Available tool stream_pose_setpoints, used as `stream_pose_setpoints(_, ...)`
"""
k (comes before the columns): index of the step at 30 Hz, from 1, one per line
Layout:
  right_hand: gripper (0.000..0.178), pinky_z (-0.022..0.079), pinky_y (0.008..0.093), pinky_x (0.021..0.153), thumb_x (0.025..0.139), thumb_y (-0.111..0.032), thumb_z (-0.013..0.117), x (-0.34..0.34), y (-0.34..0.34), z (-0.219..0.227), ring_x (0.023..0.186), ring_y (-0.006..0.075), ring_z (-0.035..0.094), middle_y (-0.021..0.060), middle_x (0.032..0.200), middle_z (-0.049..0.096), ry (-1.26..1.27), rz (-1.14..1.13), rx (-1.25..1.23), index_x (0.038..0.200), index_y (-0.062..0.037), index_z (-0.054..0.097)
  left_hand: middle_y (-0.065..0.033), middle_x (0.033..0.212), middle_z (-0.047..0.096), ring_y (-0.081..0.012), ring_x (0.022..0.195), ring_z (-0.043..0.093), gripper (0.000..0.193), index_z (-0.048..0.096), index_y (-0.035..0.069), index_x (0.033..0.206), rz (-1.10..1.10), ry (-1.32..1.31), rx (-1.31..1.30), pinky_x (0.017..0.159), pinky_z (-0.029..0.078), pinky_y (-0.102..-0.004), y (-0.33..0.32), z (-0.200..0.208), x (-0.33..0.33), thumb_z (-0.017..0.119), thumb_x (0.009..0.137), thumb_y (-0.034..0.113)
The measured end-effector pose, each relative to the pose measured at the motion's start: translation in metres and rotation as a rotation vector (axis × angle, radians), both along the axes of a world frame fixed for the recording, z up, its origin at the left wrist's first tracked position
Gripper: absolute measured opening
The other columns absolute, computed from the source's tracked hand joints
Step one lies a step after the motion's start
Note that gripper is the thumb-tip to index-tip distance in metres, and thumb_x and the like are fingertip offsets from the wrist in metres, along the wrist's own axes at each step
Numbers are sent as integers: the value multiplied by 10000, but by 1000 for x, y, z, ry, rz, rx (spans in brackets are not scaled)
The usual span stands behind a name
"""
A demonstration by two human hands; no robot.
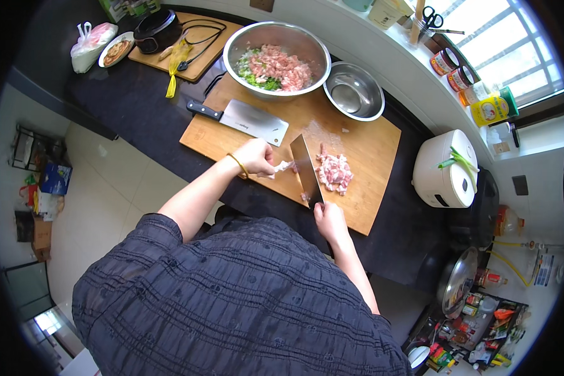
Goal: The person chops raw meat into small pieces on a wooden cutting board using a cleaver. The chopped meat accumulates on the board while a bowl of mixed ingredients sits nearby.
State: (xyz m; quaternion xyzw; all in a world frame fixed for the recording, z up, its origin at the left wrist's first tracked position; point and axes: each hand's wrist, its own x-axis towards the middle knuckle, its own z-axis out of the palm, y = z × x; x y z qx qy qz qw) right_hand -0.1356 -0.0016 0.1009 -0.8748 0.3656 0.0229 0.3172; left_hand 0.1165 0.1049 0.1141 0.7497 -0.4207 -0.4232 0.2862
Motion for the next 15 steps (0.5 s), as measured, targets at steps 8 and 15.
stream_pose_setpoints(8,242,476,448,687,829,-169,514,15,-9,8,761,407,597,272,738,591,-21,-1,-45,828,56,603,-64,584,617,-89,493,564,136,594,-26,642,-51,203,58,457,434,-224,17,15,17,696,618,61)
stream_pose_setpoints(15,232,479,470,682,830,-172,518,17,-11,-4,738,410,600,268,728,595,-43,4,-79,783,40,597,-53,576,611,-88,485,555,148,582,-8,628,-85,163,135,451,429,-225,35,23,27,712,621,62)
